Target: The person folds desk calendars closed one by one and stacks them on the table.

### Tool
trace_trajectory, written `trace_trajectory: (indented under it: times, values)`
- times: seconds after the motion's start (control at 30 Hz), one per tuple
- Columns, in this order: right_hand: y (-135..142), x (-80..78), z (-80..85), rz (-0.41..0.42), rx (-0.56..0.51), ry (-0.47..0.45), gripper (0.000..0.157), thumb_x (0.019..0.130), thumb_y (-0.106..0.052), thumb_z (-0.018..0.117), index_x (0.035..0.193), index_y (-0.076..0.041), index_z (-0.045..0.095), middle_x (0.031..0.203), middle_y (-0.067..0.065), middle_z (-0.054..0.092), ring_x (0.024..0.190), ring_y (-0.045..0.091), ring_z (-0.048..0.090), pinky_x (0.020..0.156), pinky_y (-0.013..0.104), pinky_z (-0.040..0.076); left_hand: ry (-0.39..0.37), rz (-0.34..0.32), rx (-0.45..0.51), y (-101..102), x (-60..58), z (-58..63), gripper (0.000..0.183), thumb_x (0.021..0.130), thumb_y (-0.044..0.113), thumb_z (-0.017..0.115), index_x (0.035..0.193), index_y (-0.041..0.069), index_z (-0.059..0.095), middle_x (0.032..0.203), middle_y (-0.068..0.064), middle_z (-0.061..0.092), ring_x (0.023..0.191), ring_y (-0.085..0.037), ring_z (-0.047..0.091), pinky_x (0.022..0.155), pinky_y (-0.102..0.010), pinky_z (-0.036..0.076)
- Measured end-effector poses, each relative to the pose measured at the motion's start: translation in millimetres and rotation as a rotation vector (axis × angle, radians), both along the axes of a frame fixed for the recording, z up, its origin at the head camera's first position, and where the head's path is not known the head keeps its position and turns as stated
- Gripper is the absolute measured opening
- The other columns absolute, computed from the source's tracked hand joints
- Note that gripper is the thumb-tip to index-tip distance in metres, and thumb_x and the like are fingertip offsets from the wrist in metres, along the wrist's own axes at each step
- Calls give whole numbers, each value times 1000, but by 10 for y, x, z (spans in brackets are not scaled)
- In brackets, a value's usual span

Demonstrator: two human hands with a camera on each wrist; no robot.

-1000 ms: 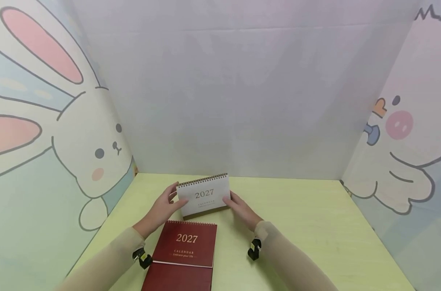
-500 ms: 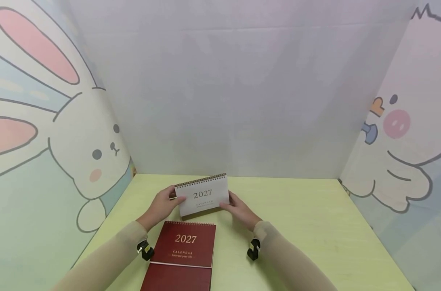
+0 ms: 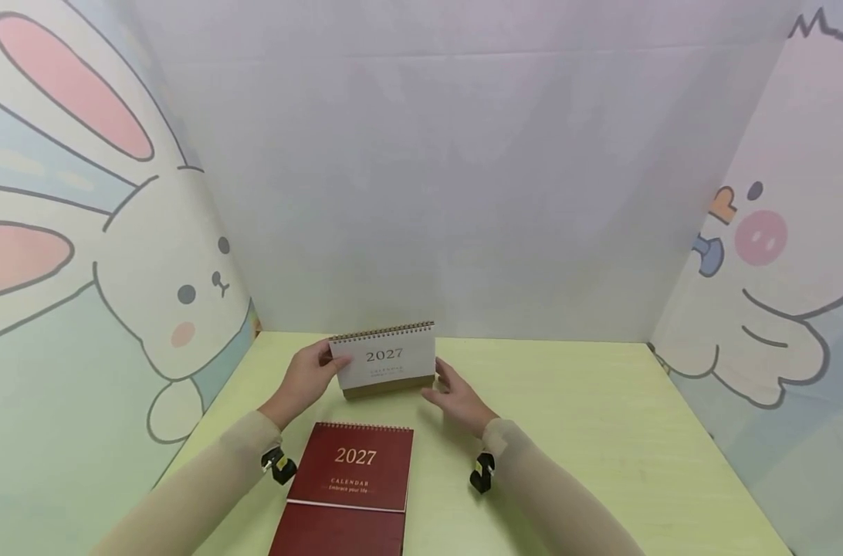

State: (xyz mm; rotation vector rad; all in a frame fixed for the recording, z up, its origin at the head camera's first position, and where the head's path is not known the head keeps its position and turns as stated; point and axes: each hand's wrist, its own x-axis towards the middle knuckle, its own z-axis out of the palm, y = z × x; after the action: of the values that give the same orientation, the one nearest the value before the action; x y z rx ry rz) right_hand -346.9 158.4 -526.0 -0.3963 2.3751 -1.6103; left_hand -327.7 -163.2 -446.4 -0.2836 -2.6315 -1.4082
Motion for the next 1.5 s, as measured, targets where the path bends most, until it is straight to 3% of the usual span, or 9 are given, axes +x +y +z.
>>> trace_trajectory:
  times: [0.13,0.3,0.5,0.77,0.97,1.17,1.5]
  values:
    - [-40,-45,11,-27,35,41,69,111,-37,62,171,-23,33,179,7,35,163,41,38,133,65,31,1,13,13,12,0,-27,30,107,26,70,136,22,72,131,-1,80,119,-23,78,103,-48,64]
    - [-86,-106,8,-117,119,94,47,113,-33,58,157,-16,55,162,11,58,151,38,55,128,61,42,21,19,33,23,0,-59,28,106,25,71,134,22,74,130,0,81,117,-22,79,101,-47,65]
    - [-80,-122,17,-172,134,125,33,113,-30,59,142,-16,65,147,9,70,141,34,63,122,59,48,39,5,49,35,15,-15,28,106,23,72,133,22,74,131,-1,80,119,-24,79,101,-46,65]
    - [-36,-85,90,-220,90,142,25,112,-35,60,130,-20,70,138,6,74,132,30,67,116,57,54,51,3,43,94,-1,112,29,107,24,71,135,24,73,131,-1,80,120,-25,79,102,-46,65]
    - [-8,-82,125,-225,55,135,24,112,-35,61,125,-17,71,129,7,75,122,25,69,108,50,58,58,44,39,127,-63,181,26,106,24,71,130,16,74,124,-6,82,113,-25,81,93,-41,68]
    - [-16,-95,191,-232,-1,107,24,111,-37,61,115,-15,69,118,7,74,105,20,66,89,33,56,-13,83,118,128,-131,248,31,107,28,70,132,8,73,121,-14,81,106,-26,81,85,-33,69]
    - [-24,47,351,-248,-161,43,27,109,-34,64,103,-8,65,109,8,68,101,21,59,80,32,52,-124,127,213,116,-157,366,39,106,36,71,130,5,74,120,-17,82,102,-24,82,83,-33,69]
